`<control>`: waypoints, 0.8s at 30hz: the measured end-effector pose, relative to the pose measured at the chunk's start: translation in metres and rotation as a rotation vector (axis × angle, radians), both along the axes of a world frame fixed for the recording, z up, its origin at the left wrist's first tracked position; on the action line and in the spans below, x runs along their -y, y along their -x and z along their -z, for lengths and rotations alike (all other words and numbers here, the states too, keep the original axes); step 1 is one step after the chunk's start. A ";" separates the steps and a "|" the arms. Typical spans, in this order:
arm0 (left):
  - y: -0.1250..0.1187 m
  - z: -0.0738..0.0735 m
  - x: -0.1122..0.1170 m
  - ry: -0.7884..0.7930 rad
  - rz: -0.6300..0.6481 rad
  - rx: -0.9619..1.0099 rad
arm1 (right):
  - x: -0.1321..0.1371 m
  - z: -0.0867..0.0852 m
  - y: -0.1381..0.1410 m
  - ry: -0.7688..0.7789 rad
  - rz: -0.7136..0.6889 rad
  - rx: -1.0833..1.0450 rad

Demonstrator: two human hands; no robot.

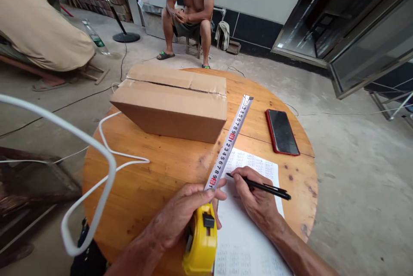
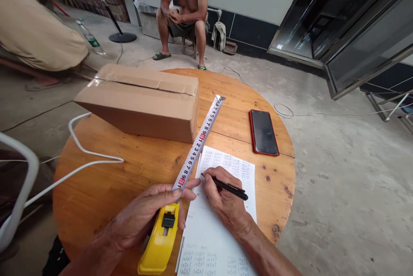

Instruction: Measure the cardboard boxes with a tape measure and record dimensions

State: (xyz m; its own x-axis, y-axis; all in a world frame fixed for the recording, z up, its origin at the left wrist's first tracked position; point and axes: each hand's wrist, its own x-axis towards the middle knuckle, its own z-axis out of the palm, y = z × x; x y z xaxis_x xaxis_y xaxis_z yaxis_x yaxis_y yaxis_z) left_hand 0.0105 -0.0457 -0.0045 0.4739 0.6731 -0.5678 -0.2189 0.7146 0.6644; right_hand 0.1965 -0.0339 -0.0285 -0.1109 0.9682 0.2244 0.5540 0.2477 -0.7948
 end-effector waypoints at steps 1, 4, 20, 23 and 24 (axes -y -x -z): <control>0.000 0.000 0.000 0.001 0.001 -0.007 | 0.000 0.000 0.000 -0.012 -0.007 0.008; 0.000 0.002 0.001 -0.002 -0.003 0.002 | -0.001 0.001 0.000 -0.047 -0.025 0.015; 0.003 0.006 0.002 -0.022 0.011 0.010 | -0.004 -0.002 0.003 -0.037 -0.051 0.047; 0.003 0.003 0.002 -0.016 0.019 0.003 | -0.003 -0.001 0.003 -0.027 -0.067 0.037; 0.003 0.002 0.001 -0.012 0.019 -0.003 | -0.003 -0.001 0.002 -0.022 -0.073 0.030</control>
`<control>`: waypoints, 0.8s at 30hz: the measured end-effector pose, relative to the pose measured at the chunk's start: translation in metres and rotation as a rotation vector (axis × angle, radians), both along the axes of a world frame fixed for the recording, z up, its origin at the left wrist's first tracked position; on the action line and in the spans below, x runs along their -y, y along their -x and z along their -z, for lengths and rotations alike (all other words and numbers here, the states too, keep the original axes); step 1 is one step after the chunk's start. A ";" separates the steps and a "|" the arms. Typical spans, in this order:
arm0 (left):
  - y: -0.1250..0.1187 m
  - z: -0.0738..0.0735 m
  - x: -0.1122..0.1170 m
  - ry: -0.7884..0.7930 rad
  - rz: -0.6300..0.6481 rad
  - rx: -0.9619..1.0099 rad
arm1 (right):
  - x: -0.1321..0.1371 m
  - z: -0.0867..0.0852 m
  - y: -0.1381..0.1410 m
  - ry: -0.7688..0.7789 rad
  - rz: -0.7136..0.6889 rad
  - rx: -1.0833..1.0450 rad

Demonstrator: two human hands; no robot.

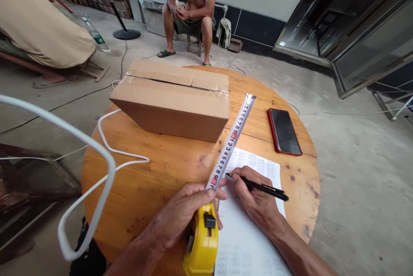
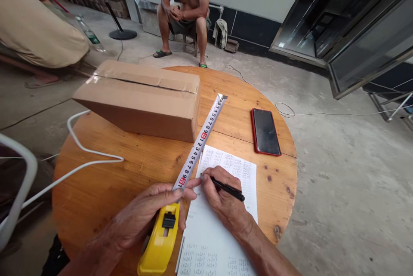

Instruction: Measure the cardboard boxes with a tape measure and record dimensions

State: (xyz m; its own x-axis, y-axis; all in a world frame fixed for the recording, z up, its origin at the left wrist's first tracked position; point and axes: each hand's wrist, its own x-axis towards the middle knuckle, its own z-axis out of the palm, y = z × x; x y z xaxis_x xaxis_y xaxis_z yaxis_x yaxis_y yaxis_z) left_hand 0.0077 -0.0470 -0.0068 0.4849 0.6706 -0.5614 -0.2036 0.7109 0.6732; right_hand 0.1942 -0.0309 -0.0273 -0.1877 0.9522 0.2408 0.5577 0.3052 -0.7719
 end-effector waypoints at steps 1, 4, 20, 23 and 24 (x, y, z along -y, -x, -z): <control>0.000 -0.001 0.000 0.003 0.001 -0.003 | 0.000 0.000 0.000 0.005 -0.005 -0.005; 0.000 -0.001 -0.001 0.003 0.007 0.000 | 0.001 -0.002 -0.001 0.017 -0.019 -0.004; -0.001 -0.003 -0.001 -0.026 0.018 0.013 | 0.003 0.000 -0.003 -0.015 0.069 -0.025; 0.000 -0.003 0.000 -0.033 0.015 0.020 | 0.003 0.000 -0.002 -0.005 0.068 -0.026; 0.000 -0.003 0.000 -0.034 0.013 0.020 | 0.003 -0.001 -0.002 0.000 0.067 -0.025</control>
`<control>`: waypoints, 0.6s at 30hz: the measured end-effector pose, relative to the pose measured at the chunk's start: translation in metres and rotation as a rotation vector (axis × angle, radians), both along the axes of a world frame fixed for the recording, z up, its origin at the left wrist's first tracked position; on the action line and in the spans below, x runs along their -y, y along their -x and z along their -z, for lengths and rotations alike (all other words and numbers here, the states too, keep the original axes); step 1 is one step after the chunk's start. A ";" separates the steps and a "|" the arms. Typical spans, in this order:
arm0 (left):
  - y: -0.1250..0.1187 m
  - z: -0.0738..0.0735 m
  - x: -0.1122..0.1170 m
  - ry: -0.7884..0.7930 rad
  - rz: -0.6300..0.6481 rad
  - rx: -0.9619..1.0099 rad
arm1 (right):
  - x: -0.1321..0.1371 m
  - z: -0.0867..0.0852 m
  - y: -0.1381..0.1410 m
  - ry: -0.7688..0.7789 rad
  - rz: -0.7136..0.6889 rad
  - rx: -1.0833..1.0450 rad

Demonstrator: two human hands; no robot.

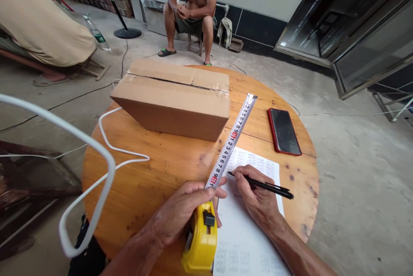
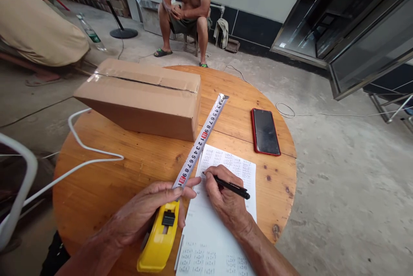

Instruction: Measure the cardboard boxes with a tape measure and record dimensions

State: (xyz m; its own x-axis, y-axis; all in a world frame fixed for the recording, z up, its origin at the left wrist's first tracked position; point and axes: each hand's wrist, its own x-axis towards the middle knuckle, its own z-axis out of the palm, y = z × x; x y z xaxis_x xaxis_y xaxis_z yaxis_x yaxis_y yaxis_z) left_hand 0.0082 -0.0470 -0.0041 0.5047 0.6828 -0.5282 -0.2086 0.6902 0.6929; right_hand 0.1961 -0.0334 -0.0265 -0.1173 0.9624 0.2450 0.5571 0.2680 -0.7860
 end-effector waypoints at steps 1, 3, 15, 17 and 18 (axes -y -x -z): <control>0.000 0.000 0.000 0.000 0.000 -0.002 | 0.000 0.000 0.000 0.004 -0.001 0.001; -0.001 -0.001 -0.001 0.002 0.001 -0.011 | 0.000 -0.001 0.000 0.009 0.002 0.004; 0.001 0.001 -0.001 0.006 0.009 0.000 | -0.001 -0.001 -0.001 -0.037 0.002 0.033; 0.001 0.001 -0.001 0.008 0.008 -0.001 | -0.002 -0.002 0.000 -0.032 0.002 0.035; 0.001 0.001 -0.002 0.010 0.007 -0.003 | -0.002 -0.002 0.000 -0.029 0.002 0.037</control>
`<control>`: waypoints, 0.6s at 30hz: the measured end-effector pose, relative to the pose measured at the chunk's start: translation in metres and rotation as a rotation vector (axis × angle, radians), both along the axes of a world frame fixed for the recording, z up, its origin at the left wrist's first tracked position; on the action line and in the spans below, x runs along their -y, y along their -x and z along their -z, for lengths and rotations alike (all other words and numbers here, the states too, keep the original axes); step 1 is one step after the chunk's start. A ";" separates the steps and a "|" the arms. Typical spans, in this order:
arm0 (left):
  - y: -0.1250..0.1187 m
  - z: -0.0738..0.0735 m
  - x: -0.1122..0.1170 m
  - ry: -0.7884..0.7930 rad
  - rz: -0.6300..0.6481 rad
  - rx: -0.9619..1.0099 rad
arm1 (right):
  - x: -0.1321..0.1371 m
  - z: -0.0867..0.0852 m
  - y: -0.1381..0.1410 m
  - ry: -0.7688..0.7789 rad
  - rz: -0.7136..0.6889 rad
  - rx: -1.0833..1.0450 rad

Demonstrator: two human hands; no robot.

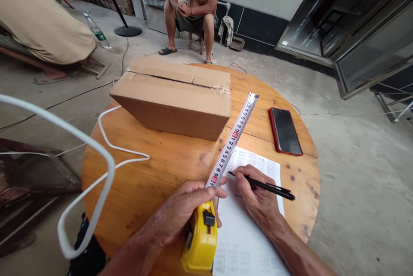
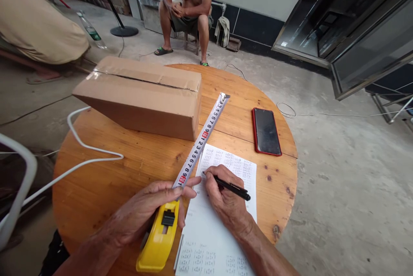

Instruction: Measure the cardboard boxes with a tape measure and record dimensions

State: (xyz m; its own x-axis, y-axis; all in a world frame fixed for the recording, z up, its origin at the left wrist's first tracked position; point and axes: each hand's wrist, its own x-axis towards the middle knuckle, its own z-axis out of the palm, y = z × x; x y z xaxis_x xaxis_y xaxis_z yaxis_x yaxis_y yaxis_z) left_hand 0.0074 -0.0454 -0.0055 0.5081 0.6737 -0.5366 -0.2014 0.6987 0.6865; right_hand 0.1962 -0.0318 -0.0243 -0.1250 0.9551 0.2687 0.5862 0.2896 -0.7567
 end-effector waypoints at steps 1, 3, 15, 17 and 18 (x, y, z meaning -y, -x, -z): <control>0.000 0.000 0.000 0.003 -0.002 -0.002 | 0.000 0.000 0.000 0.002 0.000 0.003; 0.000 0.000 0.000 0.006 -0.004 -0.002 | 0.000 -0.001 0.001 0.002 -0.003 0.011; 0.000 0.000 0.001 0.006 0.000 -0.004 | 0.000 0.000 0.002 -0.014 -0.015 0.028; 0.000 0.000 0.001 0.008 -0.002 0.000 | 0.000 0.000 0.002 -0.013 -0.017 0.025; 0.000 0.001 0.001 0.011 -0.003 0.002 | 0.001 0.000 0.002 -0.015 -0.019 0.024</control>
State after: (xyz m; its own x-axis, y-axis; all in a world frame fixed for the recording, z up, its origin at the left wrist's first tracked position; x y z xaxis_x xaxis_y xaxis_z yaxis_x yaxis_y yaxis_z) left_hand 0.0075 -0.0462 -0.0060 0.5070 0.6698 -0.5425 -0.2052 0.7051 0.6787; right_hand 0.1946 -0.0323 -0.0242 -0.1495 0.9483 0.2801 0.5984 0.3123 -0.7379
